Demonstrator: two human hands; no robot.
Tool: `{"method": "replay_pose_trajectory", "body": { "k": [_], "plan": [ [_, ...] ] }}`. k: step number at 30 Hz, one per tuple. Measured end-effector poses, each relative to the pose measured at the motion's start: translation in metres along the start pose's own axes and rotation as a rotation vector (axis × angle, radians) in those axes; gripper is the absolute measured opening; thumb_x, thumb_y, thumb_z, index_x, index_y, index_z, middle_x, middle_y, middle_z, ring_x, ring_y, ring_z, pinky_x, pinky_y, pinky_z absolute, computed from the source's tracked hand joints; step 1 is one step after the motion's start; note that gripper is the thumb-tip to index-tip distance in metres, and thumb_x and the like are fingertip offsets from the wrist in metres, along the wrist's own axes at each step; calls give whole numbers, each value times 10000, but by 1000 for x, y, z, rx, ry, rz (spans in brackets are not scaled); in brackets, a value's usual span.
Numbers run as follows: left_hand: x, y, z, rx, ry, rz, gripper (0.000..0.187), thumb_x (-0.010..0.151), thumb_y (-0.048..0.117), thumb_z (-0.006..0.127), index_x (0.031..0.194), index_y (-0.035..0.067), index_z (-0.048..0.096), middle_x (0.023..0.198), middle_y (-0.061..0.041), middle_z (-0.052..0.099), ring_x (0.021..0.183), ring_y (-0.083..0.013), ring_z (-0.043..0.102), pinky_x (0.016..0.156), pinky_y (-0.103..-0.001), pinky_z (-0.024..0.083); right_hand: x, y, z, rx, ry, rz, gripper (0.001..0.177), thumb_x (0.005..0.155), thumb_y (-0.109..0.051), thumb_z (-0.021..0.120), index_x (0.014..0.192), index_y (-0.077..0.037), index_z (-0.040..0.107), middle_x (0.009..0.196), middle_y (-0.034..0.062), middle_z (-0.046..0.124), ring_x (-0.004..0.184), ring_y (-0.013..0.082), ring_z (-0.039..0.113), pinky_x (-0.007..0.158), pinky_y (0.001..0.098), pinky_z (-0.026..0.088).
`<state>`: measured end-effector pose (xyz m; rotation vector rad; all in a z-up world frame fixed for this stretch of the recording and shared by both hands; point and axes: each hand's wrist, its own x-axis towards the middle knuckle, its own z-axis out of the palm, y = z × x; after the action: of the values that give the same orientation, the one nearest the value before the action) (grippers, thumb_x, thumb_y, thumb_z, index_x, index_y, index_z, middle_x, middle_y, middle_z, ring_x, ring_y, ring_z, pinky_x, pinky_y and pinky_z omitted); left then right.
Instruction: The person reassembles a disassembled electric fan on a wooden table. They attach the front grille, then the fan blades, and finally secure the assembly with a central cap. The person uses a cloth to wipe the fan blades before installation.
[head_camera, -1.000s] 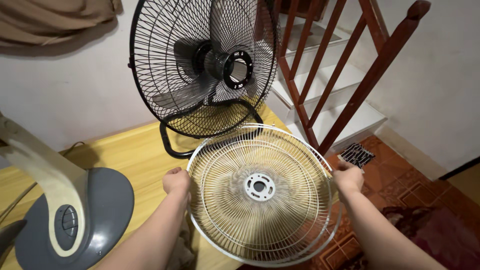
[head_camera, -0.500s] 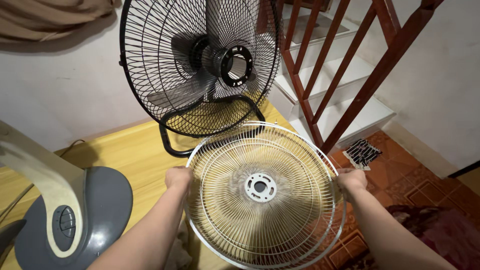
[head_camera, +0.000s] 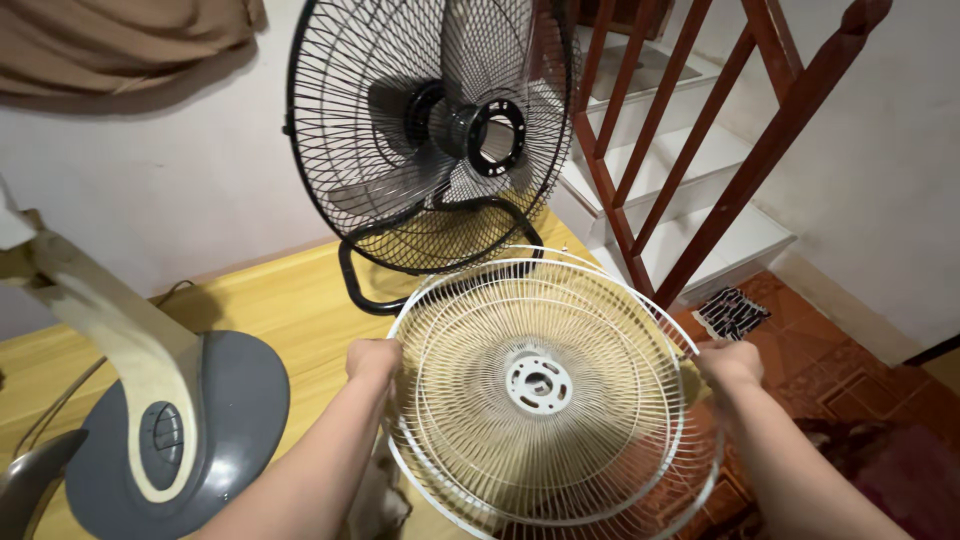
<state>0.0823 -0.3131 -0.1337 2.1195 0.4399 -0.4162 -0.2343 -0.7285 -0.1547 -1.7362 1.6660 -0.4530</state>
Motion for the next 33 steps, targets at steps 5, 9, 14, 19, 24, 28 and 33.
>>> {"method": "replay_pose_trajectory", "body": {
  "k": [5, 9, 14, 19, 24, 28, 33],
  "plan": [
    [-10, -12, -14, -22, -31, 74, 289, 816, 162, 714, 1041, -3, 790, 1109, -235, 748, 1027, -377, 733, 891, -428, 548, -16, 16, -23, -22, 9, -48, 246, 831, -229, 834, 1047, -113, 838, 1039, 137, 798, 892, 240, 753, 810, 384, 575],
    [-29, -17, -30, -39, -61, 80, 257, 814, 141, 689, 1020, 32, 799, 1067, -220, 766, 982, -372, 755, 875, -435, 567, -54, 26, -37, 20, 87, -27, 253, 805, -239, 851, 1024, -113, 842, 1027, 134, 787, 899, 220, 718, 833, 367, 541],
    [-45, -25, -60, 8, -92, 70, 273, 798, 175, 700, 1035, 98, 811, 1098, -166, 771, 1055, -343, 719, 970, -424, 528, -106, 35, -49, 78, 99, 111, 221, 900, -254, 750, 1061, -119, 815, 968, 182, 783, 842, 311, 724, 787, 454, 569],
    [-42, -43, -95, 115, 5, 119, 287, 814, 239, 688, 1038, 120, 822, 1183, -149, 744, 1177, -366, 625, 1083, -434, 428, -154, 49, -38, 150, 203, 20, 209, 872, -220, 765, 997, -60, 816, 944, 148, 761, 830, 266, 714, 797, 399, 543],
    [-25, -64, -143, 74, 107, 191, 295, 790, 255, 699, 1055, 165, 791, 1155, -151, 747, 1144, -335, 664, 1112, -437, 384, -204, 39, -14, 208, 227, 37, 174, 822, -175, 770, 935, -49, 812, 901, 137, 752, 820, 260, 707, 810, 395, 541],
    [-26, -78, -187, -64, 211, 194, 263, 774, 189, 698, 1018, 146, 788, 1097, -144, 770, 1085, -342, 688, 1063, -424, 441, -246, 23, -3, 251, 186, -45, 248, 832, -275, 811, 849, -32, 763, 832, 139, 738, 769, 261, 687, 770, 410, 537],
    [-42, -82, -242, -353, 305, 204, 256, 769, 126, 718, 1020, 85, 757, 1045, -137, 762, 1010, -296, 717, 942, -404, 526, -281, -5, 11, 256, 208, -91, 501, 846, -436, 882, 753, 18, 690, 795, 156, 706, 727, 290, 661, 756, 425, 534]
  ]
}}
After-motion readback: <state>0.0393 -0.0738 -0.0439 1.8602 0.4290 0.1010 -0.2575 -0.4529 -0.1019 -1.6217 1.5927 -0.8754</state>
